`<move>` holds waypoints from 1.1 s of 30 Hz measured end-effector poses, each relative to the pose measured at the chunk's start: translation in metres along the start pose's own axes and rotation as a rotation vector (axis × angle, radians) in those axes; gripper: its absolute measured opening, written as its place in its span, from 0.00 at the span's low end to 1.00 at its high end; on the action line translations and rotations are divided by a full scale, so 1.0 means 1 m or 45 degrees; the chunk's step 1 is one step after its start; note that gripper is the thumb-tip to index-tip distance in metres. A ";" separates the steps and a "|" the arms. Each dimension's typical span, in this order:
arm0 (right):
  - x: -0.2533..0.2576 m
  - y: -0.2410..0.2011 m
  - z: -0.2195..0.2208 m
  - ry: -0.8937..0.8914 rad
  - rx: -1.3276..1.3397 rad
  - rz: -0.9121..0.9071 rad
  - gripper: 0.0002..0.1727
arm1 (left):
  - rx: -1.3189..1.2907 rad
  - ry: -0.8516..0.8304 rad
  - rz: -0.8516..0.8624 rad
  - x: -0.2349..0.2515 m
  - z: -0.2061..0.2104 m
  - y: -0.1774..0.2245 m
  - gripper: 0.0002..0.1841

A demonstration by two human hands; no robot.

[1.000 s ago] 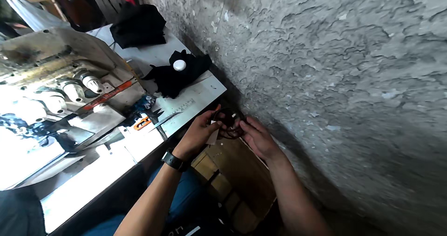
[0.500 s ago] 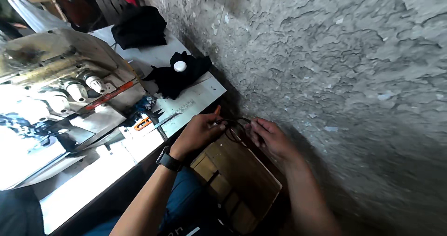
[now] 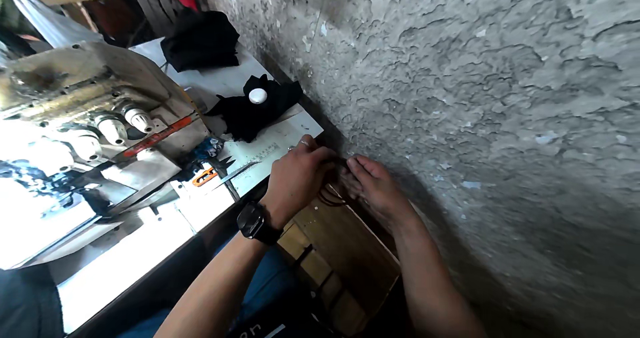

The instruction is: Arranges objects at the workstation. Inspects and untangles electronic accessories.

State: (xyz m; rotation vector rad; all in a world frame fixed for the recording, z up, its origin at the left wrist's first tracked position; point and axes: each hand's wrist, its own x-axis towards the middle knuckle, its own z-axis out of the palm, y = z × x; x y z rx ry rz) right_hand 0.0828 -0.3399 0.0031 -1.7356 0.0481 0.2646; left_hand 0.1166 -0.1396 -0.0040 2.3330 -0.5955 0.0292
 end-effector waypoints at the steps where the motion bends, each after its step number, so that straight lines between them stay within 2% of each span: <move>1: 0.001 -0.004 -0.001 -0.027 0.041 0.027 0.19 | -0.055 -0.041 0.037 0.001 -0.001 -0.003 0.11; 4: 0.002 -0.015 -0.007 -0.170 0.093 0.080 0.19 | -0.343 -0.286 0.095 0.004 0.000 -0.009 0.18; 7: 0.003 -0.027 -0.012 -0.272 0.033 0.097 0.15 | -0.595 -0.383 0.042 -0.001 0.002 -0.006 0.12; 9: 0.002 -0.033 -0.017 -0.344 0.018 0.102 0.14 | -0.759 -0.479 -0.036 -0.004 -0.004 -0.003 0.13; 11: 0.000 -0.035 -0.020 -0.390 0.025 0.079 0.14 | -0.768 -0.526 -0.043 -0.009 -0.013 -0.002 0.13; 14: -0.013 -0.028 -0.019 -0.287 0.046 0.034 0.13 | -0.583 -0.439 0.024 -0.026 -0.026 -0.008 0.16; 17: -0.032 -0.007 -0.009 -0.064 0.216 0.055 0.13 | -0.612 -0.606 -0.022 -0.042 -0.039 -0.014 0.22; 19: -0.041 0.009 -0.002 0.037 0.333 0.088 0.13 | -0.705 -0.687 -0.085 -0.051 -0.042 -0.016 0.21; 21: -0.048 0.022 0.001 0.070 0.196 0.129 0.13 | -0.650 -0.637 -0.136 -0.054 -0.047 -0.011 0.18; 22: -0.052 0.024 0.001 0.076 -0.004 0.144 0.13 | -0.551 -0.604 -0.093 -0.053 -0.052 -0.008 0.17; 24: -0.061 0.015 -0.009 0.000 -0.476 0.195 0.24 | -0.393 -0.540 0.146 -0.046 -0.064 0.000 0.15; 25: -0.067 0.005 -0.015 -0.063 -0.644 0.203 0.29 | -0.341 -0.489 0.284 -0.042 -0.070 0.007 0.14; 26: -0.073 -0.003 -0.020 -0.055 -0.734 0.172 0.29 | -0.302 -0.423 0.399 -0.037 -0.074 0.017 0.14; 28: -0.087 -0.020 -0.028 0.036 -0.613 0.128 0.25 | -0.291 -0.272 0.519 -0.028 -0.077 0.040 0.14; 29: -0.095 -0.028 -0.032 -0.048 -0.411 0.159 0.31 | -0.322 -0.230 0.549 -0.025 -0.077 0.051 0.15; 31: -0.110 -0.032 -0.038 -0.379 -0.033 0.319 0.45 | -0.472 -0.290 0.596 -0.024 -0.072 0.066 0.17; 32: -0.115 -0.031 -0.041 -0.441 0.034 0.392 0.46 | -0.584 -0.363 0.634 -0.024 -0.067 0.070 0.16; 33: -0.118 -0.031 -0.044 -0.398 0.005 0.425 0.43 | -0.682 -0.434 0.677 -0.025 -0.062 0.070 0.16</move>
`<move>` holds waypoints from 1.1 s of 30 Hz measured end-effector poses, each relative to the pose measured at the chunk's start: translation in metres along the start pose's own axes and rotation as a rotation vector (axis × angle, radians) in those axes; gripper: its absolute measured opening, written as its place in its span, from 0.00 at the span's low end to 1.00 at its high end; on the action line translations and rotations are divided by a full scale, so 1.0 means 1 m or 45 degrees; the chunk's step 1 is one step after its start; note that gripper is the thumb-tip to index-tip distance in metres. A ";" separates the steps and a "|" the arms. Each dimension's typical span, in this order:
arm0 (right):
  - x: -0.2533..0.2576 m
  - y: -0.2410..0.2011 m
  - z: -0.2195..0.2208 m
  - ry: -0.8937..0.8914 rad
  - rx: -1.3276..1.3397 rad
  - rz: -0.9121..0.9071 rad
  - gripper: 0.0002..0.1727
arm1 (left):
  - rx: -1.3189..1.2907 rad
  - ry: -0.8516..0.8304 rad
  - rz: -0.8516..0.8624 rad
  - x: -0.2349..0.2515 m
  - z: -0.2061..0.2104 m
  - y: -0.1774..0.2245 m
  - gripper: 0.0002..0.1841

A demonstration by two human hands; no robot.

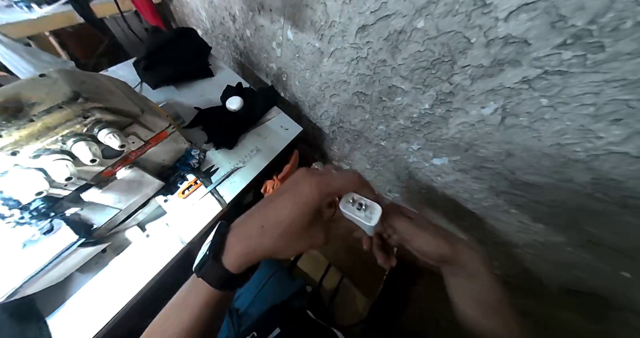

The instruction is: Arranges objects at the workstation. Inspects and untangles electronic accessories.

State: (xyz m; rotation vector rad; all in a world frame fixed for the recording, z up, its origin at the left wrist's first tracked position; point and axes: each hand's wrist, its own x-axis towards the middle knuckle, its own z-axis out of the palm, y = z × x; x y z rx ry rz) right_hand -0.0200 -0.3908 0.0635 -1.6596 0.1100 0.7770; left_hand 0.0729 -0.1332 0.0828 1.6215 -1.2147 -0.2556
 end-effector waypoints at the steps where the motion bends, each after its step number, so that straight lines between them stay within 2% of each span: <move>1: -0.004 0.001 -0.003 0.095 -0.032 0.015 0.40 | -0.080 -0.061 0.048 0.000 0.002 -0.002 0.16; 2: -0.008 0.003 -0.007 0.135 -0.032 0.041 0.40 | -0.120 -0.114 0.099 0.000 0.002 -0.003 0.15; 3: -0.012 0.007 -0.012 0.063 0.003 0.087 0.41 | -0.110 -0.140 0.147 0.001 0.004 -0.003 0.13; 5: -0.014 0.019 -0.010 -0.233 0.222 0.188 0.43 | 0.016 -0.154 0.225 0.003 0.009 0.005 0.10; 7: -0.004 0.027 0.007 -0.345 0.502 0.109 0.35 | 0.147 -0.226 0.282 0.003 0.019 0.014 0.10; 10: 0.010 0.025 0.037 -0.091 0.774 0.007 0.12 | 0.280 -0.409 0.276 -0.011 0.050 0.016 0.09; 11: 0.014 0.023 0.042 -0.005 0.784 0.007 0.09 | 0.286 -0.410 0.268 -0.017 0.056 0.013 0.10; 12: 0.016 0.021 0.046 0.025 0.791 -0.004 0.09 | 0.231 -0.345 0.244 -0.023 0.056 0.008 0.12; 14: 0.019 0.024 0.045 -0.094 0.843 -0.125 0.11 | 0.011 -0.080 0.164 -0.028 0.040 -0.006 0.17; 15: 0.019 0.023 0.043 -0.189 0.815 -0.178 0.12 | -0.085 -0.006 0.123 -0.027 0.033 -0.016 0.25; 17: 0.015 0.013 0.039 -0.317 0.743 -0.233 0.14 | -0.140 -0.078 -0.001 -0.024 0.036 -0.039 0.49; 18: 0.012 0.007 0.035 -0.351 0.670 -0.277 0.17 | -0.156 -0.126 -0.087 -0.024 0.044 -0.050 0.52; 19: 0.008 0.003 0.029 -0.345 0.589 -0.351 0.19 | -0.182 -0.130 -0.192 -0.025 0.053 -0.063 0.47; 20: 0.003 0.001 0.022 -0.264 0.538 -0.457 0.20 | -0.215 -0.069 -0.281 -0.032 0.064 -0.080 0.34; 21: -0.002 0.001 0.013 -0.140 0.548 -0.566 0.20 | -0.275 -0.006 -0.373 -0.043 0.076 -0.099 0.21; 22: -0.006 0.002 0.002 0.009 0.625 -0.659 0.19 | -0.359 0.053 -0.477 -0.058 0.086 -0.116 0.15; 24: -0.012 0.005 -0.021 0.334 0.764 -0.747 0.16 | -0.452 0.095 -0.662 -0.090 0.107 -0.134 0.16; 25: -0.013 0.007 -0.028 0.497 0.718 -0.723 0.16 | -0.420 0.047 -0.704 -0.102 0.116 -0.132 0.17; 26: -0.011 0.010 -0.030 0.627 0.559 -0.649 0.18 | -0.325 -0.043 -0.715 -0.108 0.122 -0.123 0.17; 27: -0.004 0.013 -0.027 0.656 0.332 -0.555 0.21 | -0.191 -0.174 -0.692 -0.108 0.124 -0.108 0.16; 29: 0.017 0.025 -0.011 0.413 -0.040 -0.389 0.24 | 0.027 -0.408 -0.596 -0.092 0.116 -0.068 0.16; 30: 0.030 0.031 0.000 0.244 -0.161 -0.332 0.24 | 0.087 -0.401 -0.522 -0.081 0.107 -0.050 0.17; 32: 0.046 0.037 0.021 0.021 -0.152 -0.328 0.22 | 0.201 -0.124 -0.417 -0.057 0.079 -0.027 0.17; 33: 0.049 0.040 0.029 -0.040 0.013 -0.359 0.22 | 0.280 0.071 -0.427 -0.049 0.064 -0.024 0.17</move>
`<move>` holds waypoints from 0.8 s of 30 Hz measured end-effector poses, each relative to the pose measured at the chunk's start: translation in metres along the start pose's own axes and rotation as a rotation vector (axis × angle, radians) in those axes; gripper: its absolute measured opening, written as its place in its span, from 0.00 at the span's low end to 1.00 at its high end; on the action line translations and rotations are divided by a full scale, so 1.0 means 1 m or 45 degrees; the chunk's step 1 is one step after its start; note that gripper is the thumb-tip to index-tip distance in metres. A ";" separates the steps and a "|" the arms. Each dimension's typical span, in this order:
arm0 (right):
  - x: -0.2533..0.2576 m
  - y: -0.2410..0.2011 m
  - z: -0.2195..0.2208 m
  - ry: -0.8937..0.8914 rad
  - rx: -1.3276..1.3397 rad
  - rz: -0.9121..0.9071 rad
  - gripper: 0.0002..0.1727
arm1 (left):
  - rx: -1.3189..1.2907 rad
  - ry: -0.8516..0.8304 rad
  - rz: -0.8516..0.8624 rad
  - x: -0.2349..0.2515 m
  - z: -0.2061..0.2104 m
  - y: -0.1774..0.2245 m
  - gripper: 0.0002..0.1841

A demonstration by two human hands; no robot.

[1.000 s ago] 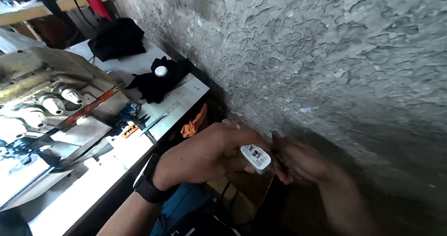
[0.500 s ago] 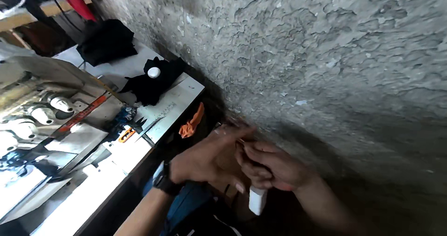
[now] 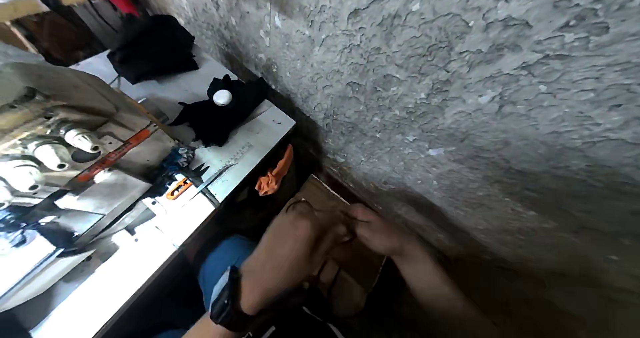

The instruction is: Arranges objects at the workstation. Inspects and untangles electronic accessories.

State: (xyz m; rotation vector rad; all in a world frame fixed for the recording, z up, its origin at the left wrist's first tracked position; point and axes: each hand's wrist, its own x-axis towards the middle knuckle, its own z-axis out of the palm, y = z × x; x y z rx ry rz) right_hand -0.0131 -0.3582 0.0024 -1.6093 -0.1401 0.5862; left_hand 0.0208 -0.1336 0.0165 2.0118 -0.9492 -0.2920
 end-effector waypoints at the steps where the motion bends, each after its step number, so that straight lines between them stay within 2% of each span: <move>1: 0.001 0.002 0.004 -0.040 0.225 -0.046 0.23 | 0.032 0.180 -0.045 0.006 -0.013 -0.004 0.17; 3: 0.000 -0.001 0.004 -0.163 0.566 -0.121 0.25 | 0.020 0.393 -0.089 0.009 -0.028 -0.022 0.17; 6: -0.001 -0.010 -0.008 -0.374 0.694 -0.310 0.25 | -0.213 0.511 -0.051 0.010 -0.025 -0.034 0.14; 8: -0.001 -0.020 -0.012 -0.295 0.794 -0.437 0.27 | -0.408 0.499 -0.083 0.009 -0.006 -0.048 0.13; 10: 0.001 -0.026 -0.022 -0.127 0.940 -0.526 0.27 | -0.476 0.385 -0.140 0.003 0.025 -0.071 0.14; 12: 0.005 -0.027 -0.032 0.131 0.826 -0.538 0.26 | -0.354 0.134 -0.236 -0.009 0.050 -0.081 0.17; 14: 0.011 -0.025 -0.032 0.413 0.348 -0.415 0.25 | -0.111 -0.243 -0.290 -0.014 0.049 -0.057 0.17; 15: 0.013 -0.022 -0.027 0.397 0.090 -0.339 0.25 | -0.015 -0.381 -0.273 -0.014 0.042 -0.037 0.18; 16: 0.015 -0.018 -0.020 0.296 -0.107 -0.261 0.27 | 0.054 -0.403 -0.218 -0.012 0.032 -0.018 0.18; 18: 0.016 -0.017 -0.005 0.082 -0.297 -0.102 0.25 | 0.075 -0.165 -0.078 0.000 0.003 0.002 0.16; 20: 0.012 -0.016 0.003 -0.010 -0.039 -0.096 0.21 | -0.097 0.079 -0.046 0.015 -0.022 -0.010 0.13; 21: 0.009 -0.017 0.003 -0.070 0.156 -0.129 0.22 | -0.270 0.146 -0.062 0.020 -0.026 -0.024 0.12; 23: 0.005 -0.020 -0.005 -0.134 0.456 -0.285 0.24 | -0.605 0.227 -0.105 0.021 -0.013 -0.053 0.11; 24: 0.006 -0.022 -0.010 -0.065 0.550 -0.370 0.23 | -0.678 0.227 -0.142 0.017 0.000 -0.064 0.13</move>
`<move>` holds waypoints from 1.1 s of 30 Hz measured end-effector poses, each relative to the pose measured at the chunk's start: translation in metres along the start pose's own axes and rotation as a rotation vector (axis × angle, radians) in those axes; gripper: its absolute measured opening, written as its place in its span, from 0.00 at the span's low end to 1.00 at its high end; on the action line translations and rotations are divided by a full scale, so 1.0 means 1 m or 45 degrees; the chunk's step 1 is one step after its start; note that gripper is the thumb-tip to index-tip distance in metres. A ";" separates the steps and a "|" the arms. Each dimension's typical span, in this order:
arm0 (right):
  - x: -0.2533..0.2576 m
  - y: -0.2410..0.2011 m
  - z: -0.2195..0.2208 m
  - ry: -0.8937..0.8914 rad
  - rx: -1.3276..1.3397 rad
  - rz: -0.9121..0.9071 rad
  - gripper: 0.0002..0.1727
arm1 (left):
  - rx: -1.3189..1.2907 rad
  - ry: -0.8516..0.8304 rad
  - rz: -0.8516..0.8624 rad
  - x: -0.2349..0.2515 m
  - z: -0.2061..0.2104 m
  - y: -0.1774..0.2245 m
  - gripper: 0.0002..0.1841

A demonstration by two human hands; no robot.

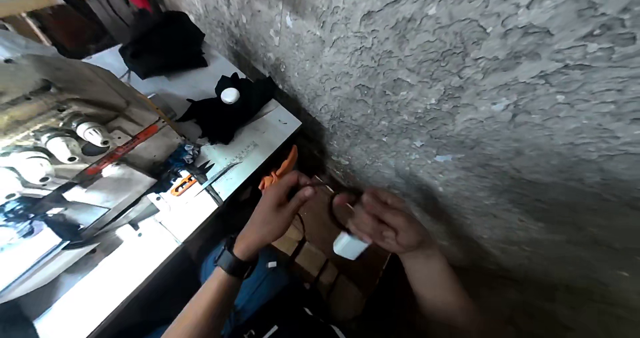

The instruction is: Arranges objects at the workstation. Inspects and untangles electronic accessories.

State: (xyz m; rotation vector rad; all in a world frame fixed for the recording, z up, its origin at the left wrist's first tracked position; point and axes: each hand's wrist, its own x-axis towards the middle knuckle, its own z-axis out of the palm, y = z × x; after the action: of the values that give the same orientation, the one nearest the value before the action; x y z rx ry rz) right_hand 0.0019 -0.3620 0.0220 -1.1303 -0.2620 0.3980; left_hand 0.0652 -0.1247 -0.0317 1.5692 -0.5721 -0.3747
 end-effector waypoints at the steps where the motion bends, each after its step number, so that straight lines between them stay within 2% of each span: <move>1: 0.001 -0.003 -0.004 0.127 0.050 -0.099 0.24 | 0.011 -0.029 -0.058 -0.008 0.009 -0.014 0.16; 3: 0.006 -0.005 -0.009 0.395 -0.076 -0.209 0.26 | 0.254 -0.240 -0.229 -0.026 0.030 -0.023 0.17; 4: 0.010 -0.003 -0.009 0.467 -0.290 -0.187 0.26 | 0.415 -0.419 -0.327 -0.031 0.039 -0.015 0.18; 6: 0.016 0.008 -0.005 0.375 -0.785 0.017 0.26 | 0.651 -0.740 -0.411 -0.031 0.047 0.020 0.18; 7: 0.018 0.014 -0.001 0.267 -0.974 0.186 0.26 | 0.741 -0.795 -0.372 -0.027 0.043 0.041 0.19; 8: 0.018 0.016 0.004 0.165 -1.079 0.335 0.23 | 0.819 -0.755 -0.283 -0.022 0.034 0.058 0.18; 10: 0.012 0.017 0.005 0.008 -0.930 0.416 0.22 | 0.864 -0.530 -0.082 -0.011 0.004 0.070 0.14; 11: 0.007 0.020 0.002 -0.051 -0.698 0.366 0.25 | 0.798 -0.438 0.000 -0.006 -0.012 0.067 0.13; 13: -0.001 0.019 -0.004 -0.169 -0.197 0.200 0.24 | 0.487 -0.335 0.083 -0.001 -0.035 0.051 0.13; 15: -0.004 0.014 -0.008 -0.184 0.086 0.039 0.23 | 0.195 -0.249 0.051 -0.003 -0.041 0.037 0.14; 17: -0.004 0.011 -0.008 -0.067 0.250 -0.056 0.20 | 0.121 -0.156 0.007 -0.005 -0.038 0.024 0.13; 20: 0.001 0.014 -0.006 0.094 0.398 -0.115 0.16 | 0.298 -0.048 -0.049 -0.009 -0.035 0.003 0.13; 23: 0.006 0.022 -0.001 0.068 0.468 -0.118 0.17 | 0.412 0.138 -0.106 -0.006 -0.026 -0.008 0.13; 26: 0.011 0.032 0.005 0.016 0.578 -0.124 0.18 | -0.059 0.298 -0.224 0.004 -0.003 0.007 0.09; 30: 0.013 0.037 0.006 0.012 0.476 -0.084 0.18 | -0.733 0.285 -0.338 0.011 0.024 0.021 0.11; 33: 0.009 0.037 0.001 0.033 0.449 -0.045 0.19 | -0.945 0.317 -0.429 0.009 0.030 0.023 0.11</move>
State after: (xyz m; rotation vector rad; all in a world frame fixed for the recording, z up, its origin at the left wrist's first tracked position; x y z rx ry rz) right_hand 0.0031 -0.3435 -0.0112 -0.7831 -0.1799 0.3809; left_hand 0.0531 -0.1546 -0.0105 0.9599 0.0466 -0.5582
